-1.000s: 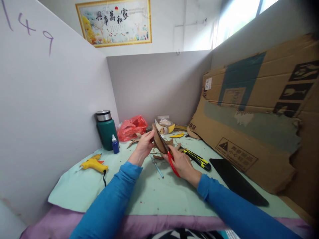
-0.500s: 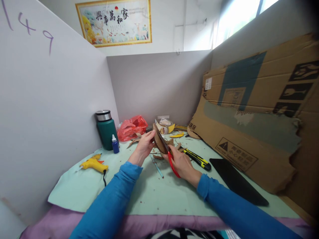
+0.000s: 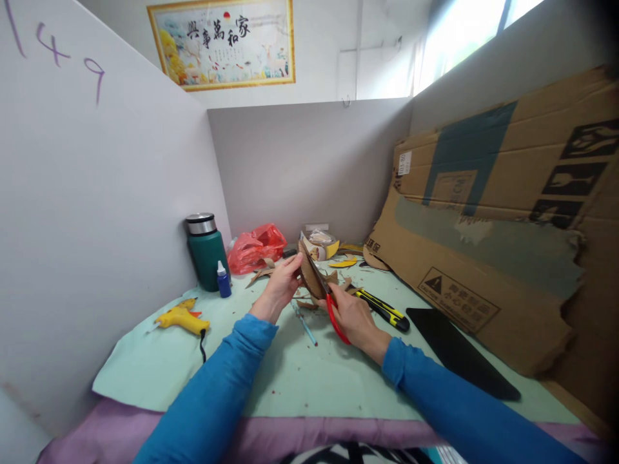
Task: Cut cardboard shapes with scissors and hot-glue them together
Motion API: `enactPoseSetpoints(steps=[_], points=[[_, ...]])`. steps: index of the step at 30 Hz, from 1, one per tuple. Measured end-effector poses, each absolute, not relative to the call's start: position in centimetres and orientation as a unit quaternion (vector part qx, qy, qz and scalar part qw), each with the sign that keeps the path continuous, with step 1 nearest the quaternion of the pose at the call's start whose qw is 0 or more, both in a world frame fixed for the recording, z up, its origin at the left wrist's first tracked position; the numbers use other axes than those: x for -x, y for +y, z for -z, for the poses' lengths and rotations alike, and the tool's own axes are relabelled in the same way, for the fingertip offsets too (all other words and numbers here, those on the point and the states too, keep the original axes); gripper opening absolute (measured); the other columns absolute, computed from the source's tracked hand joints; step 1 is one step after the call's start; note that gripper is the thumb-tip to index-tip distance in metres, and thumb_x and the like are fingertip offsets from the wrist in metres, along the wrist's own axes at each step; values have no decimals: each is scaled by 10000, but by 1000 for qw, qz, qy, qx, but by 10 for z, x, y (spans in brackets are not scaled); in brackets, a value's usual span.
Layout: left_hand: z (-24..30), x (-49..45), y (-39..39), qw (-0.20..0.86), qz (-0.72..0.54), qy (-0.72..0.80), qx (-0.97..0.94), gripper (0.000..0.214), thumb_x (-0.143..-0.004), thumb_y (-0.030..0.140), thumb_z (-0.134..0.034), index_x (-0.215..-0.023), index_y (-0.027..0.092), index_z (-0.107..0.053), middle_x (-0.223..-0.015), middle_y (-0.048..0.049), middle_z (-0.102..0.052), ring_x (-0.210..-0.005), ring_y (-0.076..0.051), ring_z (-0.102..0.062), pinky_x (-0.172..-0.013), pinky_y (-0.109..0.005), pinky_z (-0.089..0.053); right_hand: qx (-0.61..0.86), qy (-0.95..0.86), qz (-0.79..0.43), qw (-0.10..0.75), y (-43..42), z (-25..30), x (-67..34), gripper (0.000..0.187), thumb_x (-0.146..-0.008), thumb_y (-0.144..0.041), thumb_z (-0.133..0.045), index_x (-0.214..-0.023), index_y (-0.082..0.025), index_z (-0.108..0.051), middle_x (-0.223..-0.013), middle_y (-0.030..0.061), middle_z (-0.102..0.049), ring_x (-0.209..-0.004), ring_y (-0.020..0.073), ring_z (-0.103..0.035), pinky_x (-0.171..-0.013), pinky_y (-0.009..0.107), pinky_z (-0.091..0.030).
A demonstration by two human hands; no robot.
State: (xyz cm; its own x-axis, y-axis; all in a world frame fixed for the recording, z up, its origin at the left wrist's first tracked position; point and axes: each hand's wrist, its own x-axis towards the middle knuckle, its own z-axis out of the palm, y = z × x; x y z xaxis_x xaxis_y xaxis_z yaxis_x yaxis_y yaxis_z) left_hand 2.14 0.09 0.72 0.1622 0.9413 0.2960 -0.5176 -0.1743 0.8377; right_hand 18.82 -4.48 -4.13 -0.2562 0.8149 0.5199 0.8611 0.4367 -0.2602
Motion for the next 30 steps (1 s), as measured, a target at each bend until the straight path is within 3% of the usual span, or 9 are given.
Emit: enactPoseSetpoints(steps=[14, 22, 30], points=[[-7, -20, 2, 603, -606, 229, -465, 320, -684, 361, -744, -912, 144, -687, -931, -63, -698, -806, -157, -635, -696, -252, -495, 527, -788, 40, 317, -45, 43, -188, 193, -934, -311, -403, -1033, -202, -529, -957, 30, -695, -831, 175, -653, -623, 245, -354], [-7, -20, 2, 599, -611, 228, -465, 310, -680, 348, -746, -898, 136, -684, -907, -68, -692, -787, -156, -631, -691, -254, -495, 521, -791, 20, 321, -47, 42, -187, 341, -940, -491, -362, -1058, -207, -508, -948, 37, -682, -832, 186, -643, -636, 261, -360], [-8, -19, 3, 600, -607, 233, -466, 323, -666, 357, -760, -879, 127, -684, -846, -52, -685, -722, -132, -608, -663, -246, -484, 522, -793, -2, 314, -47, 39, -187, 363, -937, -498, -370, -1106, -206, -503, -1012, 56, -665, -885, 185, -632, -659, 255, -364]])
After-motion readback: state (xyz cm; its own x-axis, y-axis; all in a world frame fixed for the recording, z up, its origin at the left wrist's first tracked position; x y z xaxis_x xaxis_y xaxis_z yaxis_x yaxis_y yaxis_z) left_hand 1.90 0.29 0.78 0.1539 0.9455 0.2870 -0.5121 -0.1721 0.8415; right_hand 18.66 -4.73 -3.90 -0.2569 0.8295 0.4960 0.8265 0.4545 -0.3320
